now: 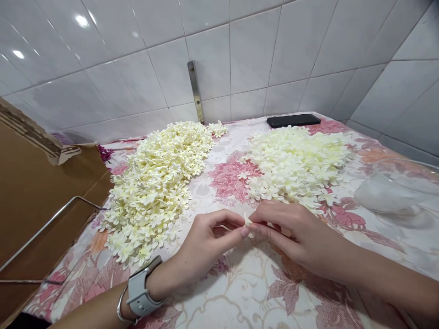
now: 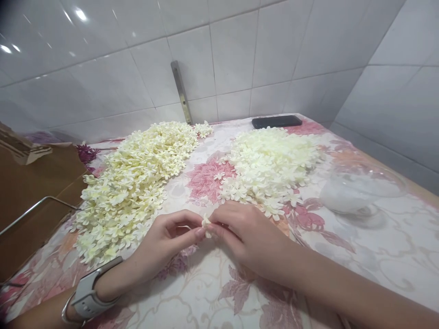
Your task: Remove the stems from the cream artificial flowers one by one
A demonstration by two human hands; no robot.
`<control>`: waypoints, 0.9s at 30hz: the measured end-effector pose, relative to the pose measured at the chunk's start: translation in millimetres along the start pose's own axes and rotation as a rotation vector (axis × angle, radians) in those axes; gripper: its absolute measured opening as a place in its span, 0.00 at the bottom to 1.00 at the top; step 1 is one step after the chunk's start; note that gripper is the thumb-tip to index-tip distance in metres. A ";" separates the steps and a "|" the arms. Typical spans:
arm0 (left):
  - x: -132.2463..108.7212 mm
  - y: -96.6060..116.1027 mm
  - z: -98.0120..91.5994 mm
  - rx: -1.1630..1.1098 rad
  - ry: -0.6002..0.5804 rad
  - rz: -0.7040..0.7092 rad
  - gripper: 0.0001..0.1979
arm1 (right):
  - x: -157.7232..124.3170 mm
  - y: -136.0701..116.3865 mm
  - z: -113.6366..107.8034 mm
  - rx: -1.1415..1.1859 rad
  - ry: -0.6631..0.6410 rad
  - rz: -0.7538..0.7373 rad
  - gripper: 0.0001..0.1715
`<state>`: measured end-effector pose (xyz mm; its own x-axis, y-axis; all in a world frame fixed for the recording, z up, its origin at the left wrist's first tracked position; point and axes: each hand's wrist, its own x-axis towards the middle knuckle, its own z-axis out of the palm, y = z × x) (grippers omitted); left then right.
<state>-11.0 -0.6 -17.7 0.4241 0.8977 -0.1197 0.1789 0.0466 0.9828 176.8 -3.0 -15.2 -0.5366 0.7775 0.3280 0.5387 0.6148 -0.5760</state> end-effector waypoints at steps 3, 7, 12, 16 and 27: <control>0.9 -0.3 -0.1 -0.080 -0.022 -0.025 0.05 | 0.6 0.8 0.0 -0.002 0.043 -0.010 0.13; 0.8 -0.6 -0.3 -0.164 -0.048 -0.039 0.05 | -3.1 0.3 4.2 -0.103 0.165 -0.143 0.12; 0.8 1.6 -0.5 -0.113 -0.013 -0.032 0.06 | -3.1 -5.6 4.0 0.120 0.080 0.187 0.13; 3.1 2.6 -0.1 -0.049 0.084 0.001 0.05 | -0.5 -6.2 2.0 0.320 -0.072 0.242 0.14; -0.1 2.1 -0.6 -0.136 -0.047 -0.032 0.06 | -4.0 -7.9 3.0 0.506 0.062 0.425 0.15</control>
<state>-11.2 -0.3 -15.5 0.4621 0.8732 -0.1548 0.0726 0.1367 0.9879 172.7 -11.3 -14.2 -0.2985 0.9540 0.0287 0.3153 0.1269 -0.9405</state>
